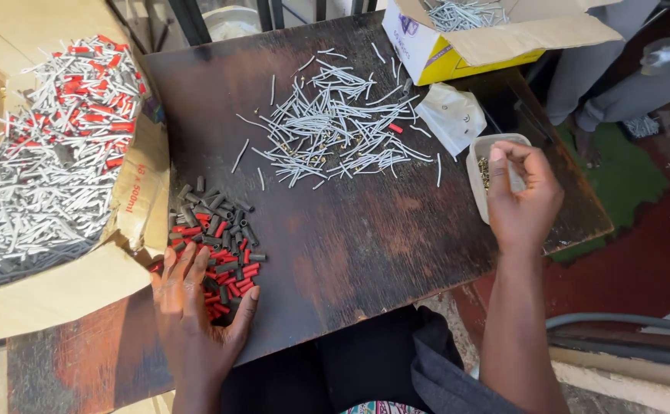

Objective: Assembling metal nails into plastic wall anchors by hand on a workbench

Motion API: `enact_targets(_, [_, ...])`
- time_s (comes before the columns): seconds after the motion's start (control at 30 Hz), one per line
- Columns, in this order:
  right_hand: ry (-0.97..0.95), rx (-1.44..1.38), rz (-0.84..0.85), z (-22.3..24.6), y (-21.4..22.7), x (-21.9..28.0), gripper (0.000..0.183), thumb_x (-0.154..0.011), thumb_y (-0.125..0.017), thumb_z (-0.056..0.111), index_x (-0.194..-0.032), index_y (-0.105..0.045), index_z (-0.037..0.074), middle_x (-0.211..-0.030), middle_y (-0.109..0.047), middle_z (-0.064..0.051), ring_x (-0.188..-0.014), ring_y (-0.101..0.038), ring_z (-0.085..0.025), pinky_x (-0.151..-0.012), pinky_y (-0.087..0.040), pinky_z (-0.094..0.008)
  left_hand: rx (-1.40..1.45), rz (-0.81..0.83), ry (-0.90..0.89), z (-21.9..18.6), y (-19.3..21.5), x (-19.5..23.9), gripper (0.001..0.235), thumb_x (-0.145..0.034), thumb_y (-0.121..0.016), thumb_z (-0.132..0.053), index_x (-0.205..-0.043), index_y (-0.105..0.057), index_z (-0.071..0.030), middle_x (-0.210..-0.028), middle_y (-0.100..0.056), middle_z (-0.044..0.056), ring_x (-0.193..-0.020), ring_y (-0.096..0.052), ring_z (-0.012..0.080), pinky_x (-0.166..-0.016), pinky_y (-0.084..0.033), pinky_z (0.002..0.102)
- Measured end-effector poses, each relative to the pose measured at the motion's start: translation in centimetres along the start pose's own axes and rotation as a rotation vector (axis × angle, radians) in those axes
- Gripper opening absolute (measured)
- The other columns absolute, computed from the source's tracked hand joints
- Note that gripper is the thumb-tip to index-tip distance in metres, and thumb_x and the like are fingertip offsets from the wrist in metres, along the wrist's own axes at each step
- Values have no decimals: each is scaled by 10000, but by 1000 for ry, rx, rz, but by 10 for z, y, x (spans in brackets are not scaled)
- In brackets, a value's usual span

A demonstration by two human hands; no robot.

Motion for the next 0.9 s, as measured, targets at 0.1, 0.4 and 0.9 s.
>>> enact_targets(0.1, [-29,-131,145,26,-13,8,139,-1090,-584,38,-1168,-689,-11,-1054,-728,-139,-914,-724,-236,-802,-603,-373,17,21,51,-4,4,-6,749,-853,-759,-361,-1466,-513,-9,-1474,-537,259,-1482,-399,519,-1200,-306,659])
enact_targets(0.4, [121,143,426,-3,-95,-10,328,-958,-527,26,-1243,-675,92,-1213,-668,-111,-1073,-588,-342,-825,-487,-458,35,-33,-42,-2,3,-5,638,-868,-770,-327,-1381,-547,-21,-1426,-579,246,-1433,-477,469,-1227,-312,643])
enact_targets(0.9, [78,-104,225,0,-102,-38,114,-968,-655,-12,-1052,-631,63,-963,-698,-43,-753,-567,-134,-648,-475,-283,35,-34,-13,0,1,-2,620,-882,-769,-336,-1390,-554,-55,-1445,-568,187,-1453,-461,424,-1230,-299,616])
Point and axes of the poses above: each hand's wrist, its own x-axis away from the middle knuckle, its own y-axis out of the back of the hand, z = x × y, the point moved 4 cm from there along -x, towards the middle knuckle
